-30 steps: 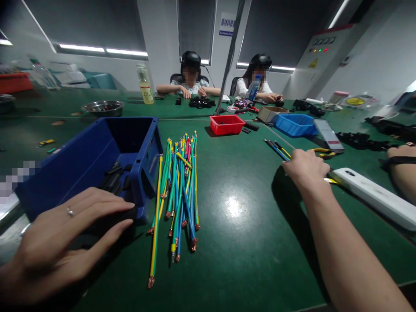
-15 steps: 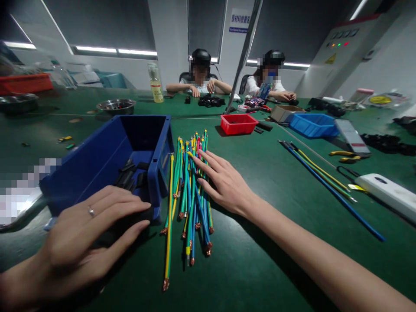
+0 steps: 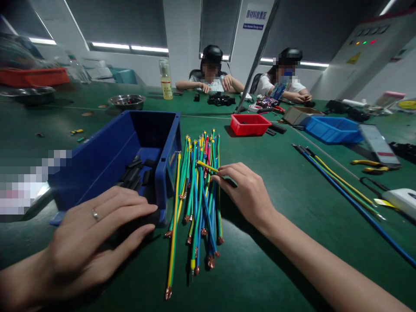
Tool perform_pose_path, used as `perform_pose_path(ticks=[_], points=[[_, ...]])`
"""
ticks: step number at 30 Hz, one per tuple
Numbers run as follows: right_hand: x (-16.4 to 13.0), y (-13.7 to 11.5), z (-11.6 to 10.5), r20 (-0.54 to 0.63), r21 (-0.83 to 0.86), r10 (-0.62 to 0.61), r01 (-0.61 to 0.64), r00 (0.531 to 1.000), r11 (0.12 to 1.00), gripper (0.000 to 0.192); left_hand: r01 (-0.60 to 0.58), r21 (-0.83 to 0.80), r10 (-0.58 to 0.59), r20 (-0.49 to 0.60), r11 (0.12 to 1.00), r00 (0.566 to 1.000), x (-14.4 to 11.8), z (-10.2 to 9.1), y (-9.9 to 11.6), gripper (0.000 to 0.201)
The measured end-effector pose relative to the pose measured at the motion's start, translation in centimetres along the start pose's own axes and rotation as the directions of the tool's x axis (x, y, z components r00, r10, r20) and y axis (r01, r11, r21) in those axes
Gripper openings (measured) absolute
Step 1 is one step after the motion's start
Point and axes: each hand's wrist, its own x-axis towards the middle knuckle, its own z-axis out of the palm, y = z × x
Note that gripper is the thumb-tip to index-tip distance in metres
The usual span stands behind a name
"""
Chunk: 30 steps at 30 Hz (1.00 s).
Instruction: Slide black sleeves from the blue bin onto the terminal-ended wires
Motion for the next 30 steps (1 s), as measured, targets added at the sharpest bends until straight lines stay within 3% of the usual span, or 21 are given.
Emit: perform_pose_path(ticks=[4,8,13,16,21,26,30], points=[[-0.3,0.6,0.0,0.069,-0.078,0.104,-0.098,0.992,0.992,0.011,0.032,0.002,-0.032,-0.024,0.999,0.999,0.0,0.0,0.2,0.021],[-0.5,0.6,-0.1,0.13,-0.055,0.083,-0.077,0.988,0.996,0.016,0.074,0.001,-0.074,-0.035,0.997,0.997,0.0,0.1,0.3,0.02],[-0.7,-1.8,-1.0,-0.072,0.056,-0.003,0.007,0.997,0.998,0.008,0.049,0.008,-0.049,-0.065,0.999,0.997,-0.1,0.3,0.4,0.022],[-1.5,-4.2,-1.1,-0.165,0.215,0.047,-0.01,0.985,0.977,0.012,0.074,0.002,-0.073,-0.084,0.997,0.994,-0.2,0.5,0.6,0.019],[-2.9,-7.4,-0.3,-0.18,0.355,0.021,0.045,0.984,0.934,0.02,0.117,-0.003,-0.117,-0.078,0.993,0.99,-0.1,0.2,0.9,0.019],[-3.6,-8.7,-0.8,-0.054,0.397,0.194,-0.157,0.98,0.904,0.017,0.189,0.001,-0.188,-0.095,0.982,0.978,0.2,-0.6,1.1,0.015],[-4.5,-8.1,-1.0,-0.125,0.389,0.065,-0.011,0.99,0.921,0.024,0.158,0.047,-0.15,-0.133,0.986,0.98,0.4,-1.0,1.3,0.013]])
